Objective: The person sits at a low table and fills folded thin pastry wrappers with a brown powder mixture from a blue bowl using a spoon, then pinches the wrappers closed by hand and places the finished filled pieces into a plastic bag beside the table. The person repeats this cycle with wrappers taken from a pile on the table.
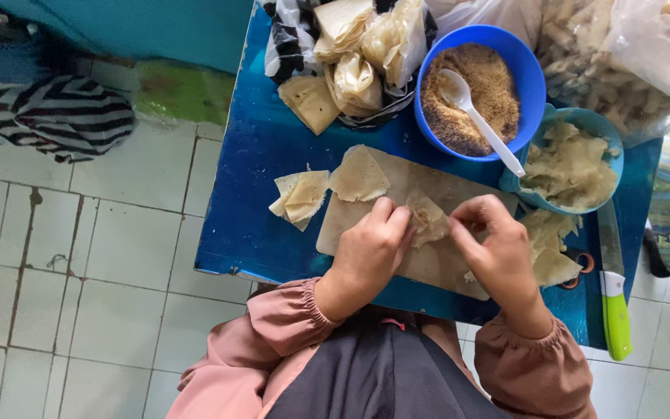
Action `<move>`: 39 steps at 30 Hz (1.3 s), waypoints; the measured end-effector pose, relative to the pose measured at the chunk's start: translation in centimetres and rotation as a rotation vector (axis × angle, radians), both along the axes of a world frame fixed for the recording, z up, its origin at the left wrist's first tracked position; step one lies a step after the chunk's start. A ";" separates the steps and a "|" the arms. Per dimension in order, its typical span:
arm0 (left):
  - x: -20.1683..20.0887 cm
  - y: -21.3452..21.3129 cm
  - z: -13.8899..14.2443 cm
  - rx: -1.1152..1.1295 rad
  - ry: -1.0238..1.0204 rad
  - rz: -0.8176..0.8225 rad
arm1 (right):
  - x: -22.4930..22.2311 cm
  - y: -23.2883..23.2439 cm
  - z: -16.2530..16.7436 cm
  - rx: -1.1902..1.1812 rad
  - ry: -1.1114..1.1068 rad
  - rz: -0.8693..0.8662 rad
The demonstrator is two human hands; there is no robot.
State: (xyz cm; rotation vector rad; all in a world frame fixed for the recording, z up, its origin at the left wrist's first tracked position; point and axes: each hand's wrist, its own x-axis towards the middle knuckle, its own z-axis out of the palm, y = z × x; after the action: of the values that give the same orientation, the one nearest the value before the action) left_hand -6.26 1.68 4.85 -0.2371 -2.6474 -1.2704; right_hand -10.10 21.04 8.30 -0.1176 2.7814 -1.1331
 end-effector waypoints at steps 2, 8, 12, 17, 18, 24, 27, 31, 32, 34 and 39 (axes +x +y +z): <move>-0.1 -0.1 0.1 -0.004 -0.020 -0.007 | 0.1 -0.5 0.2 -0.214 0.015 0.026; 0.0 0.0 0.2 -0.021 -0.016 -0.009 | 0.3 -1.6 -0.3 -0.195 0.091 0.105; 0.1 0.0 0.3 -0.011 0.063 -0.015 | -0.4 -1.9 -0.3 -0.023 0.241 0.310; 0.2 -0.4 0.4 -0.155 0.112 -0.069 | 0.1 -1.2 1.5 0.312 0.469 0.568; 0.1 -0.6 0.5 -0.198 0.126 -0.091 | 0.3 -0.9 1.8 0.394 0.501 0.631; 0.1 -1.9 0.8 -0.171 0.211 -0.228 | 0.9 -0.9 0.3 0.267 0.596 0.541; 0.1 -1.6 0.6 -0.200 0.212 -0.238 | 0.6 -1.5 -1.4 0.082 0.373 0.256; -0.6 -0.1 -0.1 -0.169 0.070 -0.164 | 0.3 -1.3 -1.8 0.006 0.318 0.237; -0.9 0.1 -0.3 -0.129 0.024 -0.133 | 0.2 -1.2 -1.7 -0.011 0.323 0.270; -1.5 0.2 -0.6 -0.044 -0.001 -0.111 | 0.2 -0.9 -1.5 -0.008 0.340 0.318; -1.8 -0.5 -0.5 -0.156 0.035 -0.199 | -0.4 -1.0 -1.7 0.045 0.212 0.225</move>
State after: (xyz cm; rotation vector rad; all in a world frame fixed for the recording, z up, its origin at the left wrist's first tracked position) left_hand -8.04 1.16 4.32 -0.5540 -2.7509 -1.0999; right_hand -10.47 19.99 6.61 -0.5618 2.8769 -1.0574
